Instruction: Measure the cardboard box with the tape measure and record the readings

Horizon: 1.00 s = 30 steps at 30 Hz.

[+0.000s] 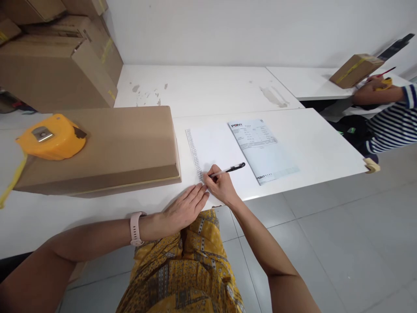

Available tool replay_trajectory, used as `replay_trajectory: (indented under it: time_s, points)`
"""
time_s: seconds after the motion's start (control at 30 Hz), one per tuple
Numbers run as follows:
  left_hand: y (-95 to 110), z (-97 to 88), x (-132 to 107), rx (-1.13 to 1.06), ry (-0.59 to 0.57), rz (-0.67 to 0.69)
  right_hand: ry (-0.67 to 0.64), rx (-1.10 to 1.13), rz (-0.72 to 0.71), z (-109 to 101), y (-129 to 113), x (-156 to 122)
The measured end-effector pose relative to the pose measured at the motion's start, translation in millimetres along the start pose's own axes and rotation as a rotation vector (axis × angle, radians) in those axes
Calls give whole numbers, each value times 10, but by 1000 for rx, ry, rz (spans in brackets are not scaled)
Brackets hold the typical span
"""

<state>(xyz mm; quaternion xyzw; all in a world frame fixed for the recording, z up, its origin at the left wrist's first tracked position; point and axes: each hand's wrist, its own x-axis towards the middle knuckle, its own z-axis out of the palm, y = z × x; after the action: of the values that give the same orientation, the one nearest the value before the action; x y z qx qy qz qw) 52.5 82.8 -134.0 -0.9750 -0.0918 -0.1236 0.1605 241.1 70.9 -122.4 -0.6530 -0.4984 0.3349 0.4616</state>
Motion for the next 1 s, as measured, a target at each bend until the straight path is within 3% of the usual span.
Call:
replay_trajectory:
  time_s: [0.57, 1.0]
  points:
    - [-7, -10, -3, 18, 7, 0, 9, -30, -54, -2, 23, 11]
    - [11, 22, -9, 0, 6, -7, 1, -27, -19, -6, -19, 0]
